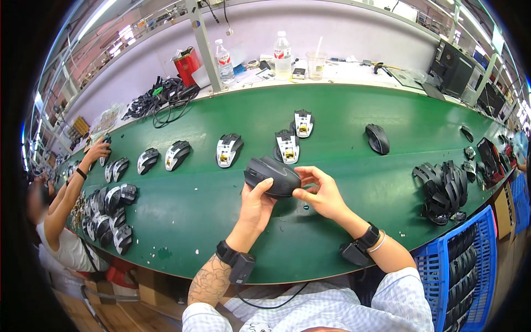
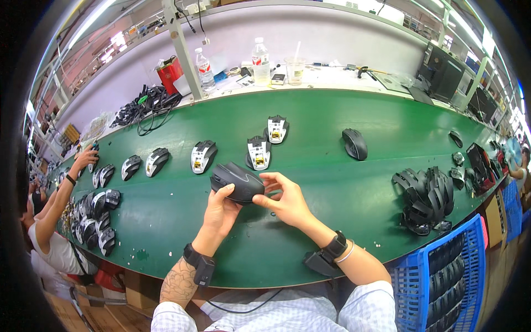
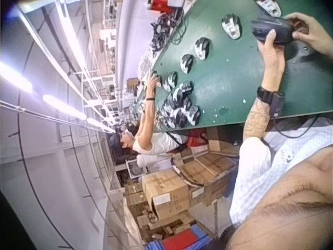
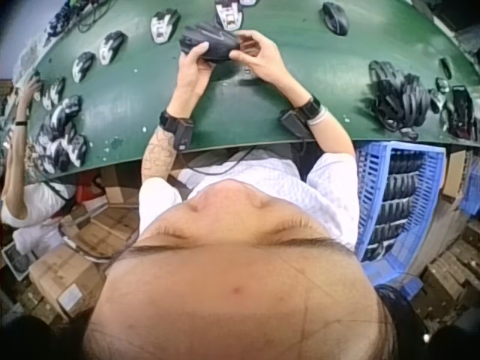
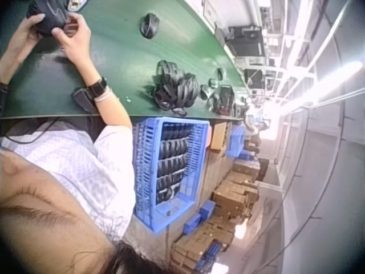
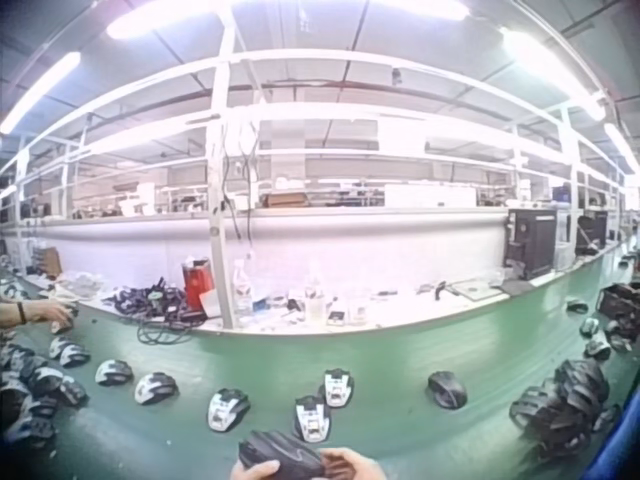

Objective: Assembling the top and bottom shells of computer mice on a factory assembly line.

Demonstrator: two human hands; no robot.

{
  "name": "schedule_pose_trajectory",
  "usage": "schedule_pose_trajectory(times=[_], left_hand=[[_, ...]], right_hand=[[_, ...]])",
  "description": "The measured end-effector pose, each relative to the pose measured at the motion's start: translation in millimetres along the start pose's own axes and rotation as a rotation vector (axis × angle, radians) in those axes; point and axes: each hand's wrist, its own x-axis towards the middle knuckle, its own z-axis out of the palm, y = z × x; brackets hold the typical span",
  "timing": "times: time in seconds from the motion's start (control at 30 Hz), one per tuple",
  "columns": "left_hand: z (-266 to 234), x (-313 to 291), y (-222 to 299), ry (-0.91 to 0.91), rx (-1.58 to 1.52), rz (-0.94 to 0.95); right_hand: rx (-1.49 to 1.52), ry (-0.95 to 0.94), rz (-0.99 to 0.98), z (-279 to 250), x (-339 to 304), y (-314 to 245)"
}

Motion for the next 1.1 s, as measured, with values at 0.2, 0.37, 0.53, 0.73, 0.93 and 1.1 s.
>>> schedule_pose_trajectory(times=[0.2,0.37,0.53,0.73,0.93,1.1], left_hand=[[1.5,-2.7,-3.9,-0.039,-0.094,-0.1],[0.1,-2.7,-3.8,0.036,-0.23,-0.181],[-5.5,3.7,-2.6,0.102,0.076,-0.137],[-5.9,1.8,-4.1,0.104,0.171,-0.108],[-9.2,4.6,-3.7,0.116,0.034,-0.223],[-9.8,4.5,-5.9,0.13,-0.074,-0.239]], right_hand=[[-0.362,0.066,-0.346,6.1,-3.7,-15.0],[-0.412,0.052,-0.349,2.5,-1.6,-15.3],[-0.404,0.009,-0.381,-2.5,-0.2,-17.2],[-0.413,0.015,-0.422,-2.7,-0.7,-18.8],[-0.373,-0.035,-0.371,-7.4,0.9,-17.3],[-0.282,-0.048,-0.314,-14.1,2.2,-25.3]])
